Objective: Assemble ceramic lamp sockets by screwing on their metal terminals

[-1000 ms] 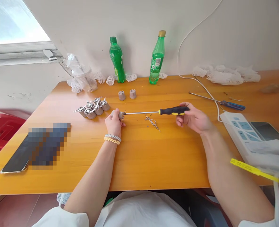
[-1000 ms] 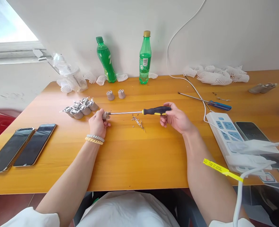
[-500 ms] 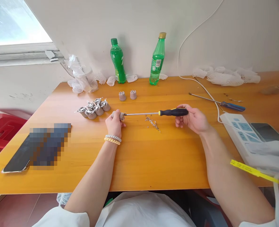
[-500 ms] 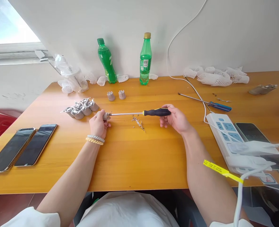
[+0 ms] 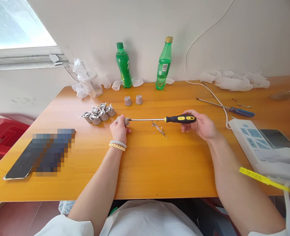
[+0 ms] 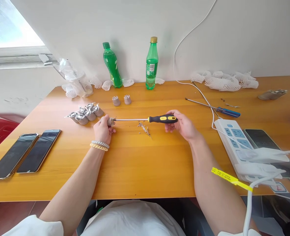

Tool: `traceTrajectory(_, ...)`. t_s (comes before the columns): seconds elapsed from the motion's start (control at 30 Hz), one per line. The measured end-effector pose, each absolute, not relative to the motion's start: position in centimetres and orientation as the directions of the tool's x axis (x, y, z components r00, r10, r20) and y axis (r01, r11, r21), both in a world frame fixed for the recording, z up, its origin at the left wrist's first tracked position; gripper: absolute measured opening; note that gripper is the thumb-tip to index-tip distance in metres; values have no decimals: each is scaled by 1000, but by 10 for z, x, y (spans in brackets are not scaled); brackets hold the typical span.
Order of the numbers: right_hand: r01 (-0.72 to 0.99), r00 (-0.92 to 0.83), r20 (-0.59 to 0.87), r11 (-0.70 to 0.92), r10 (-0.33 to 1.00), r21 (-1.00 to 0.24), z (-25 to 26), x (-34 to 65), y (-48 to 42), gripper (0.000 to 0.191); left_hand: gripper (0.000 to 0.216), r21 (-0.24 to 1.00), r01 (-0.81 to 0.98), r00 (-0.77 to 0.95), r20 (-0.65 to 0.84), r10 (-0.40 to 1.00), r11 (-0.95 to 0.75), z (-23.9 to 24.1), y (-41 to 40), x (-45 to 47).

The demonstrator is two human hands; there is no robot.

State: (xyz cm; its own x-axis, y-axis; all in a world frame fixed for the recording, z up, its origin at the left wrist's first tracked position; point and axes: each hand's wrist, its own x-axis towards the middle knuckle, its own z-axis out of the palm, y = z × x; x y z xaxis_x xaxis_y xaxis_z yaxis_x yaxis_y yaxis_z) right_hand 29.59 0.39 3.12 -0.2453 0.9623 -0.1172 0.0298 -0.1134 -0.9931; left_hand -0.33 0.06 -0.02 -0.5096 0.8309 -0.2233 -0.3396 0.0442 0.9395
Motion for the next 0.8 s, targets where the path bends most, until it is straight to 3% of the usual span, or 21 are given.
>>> traceTrajectory(0.1, -62, -236, -69, -85, 969, -994, 33, 294, 2, 34, 27, 943, -331, -514, -212, 831, 36, 0, 1, -3)
traceTrajectory(0.23, 177, -173, -116, -86, 978, -981, 29, 295, 2, 34, 27, 937, -348, -511, -219, 831, 33, -1, 1, -3)
traceTrajectory(0.37, 379, -73, -180, -140, 981, -915, 25, 297, 5, 53, 26, 941, -339, -503, -204, 840, 26, -1, 1, -4)
traceTrajectory(0.43, 316, -108, -209, -166, 972, -934, 26, 295, 6, 54, 26, 943, -330, -507, -205, 837, 31, -2, 2, -5)
traceTrajectory(0.53, 38, -206, -194, -190, 959, -981, 28, 292, 7, 36, 25, 944, -327, -512, -221, 830, 49, -2, 3, -5)
traceTrajectory(0.6, -76, -219, -166, -187, 961, -979, 29, 290, 7, 34, 25, 945, -324, -511, -224, 830, 55, -2, 3, -5)
traceTrajectory(0.67, -63, -201, -154, -170, 967, -983, 27, 289, 7, 36, 24, 946, -319, -514, -218, 830, 51, -2, 3, -5)
traceTrajectory(0.8, 155, -147, -133, -110, 980, -982, 21, 292, 7, 35, 24, 951, -308, -537, -200, 820, 31, -2, 3, -4)
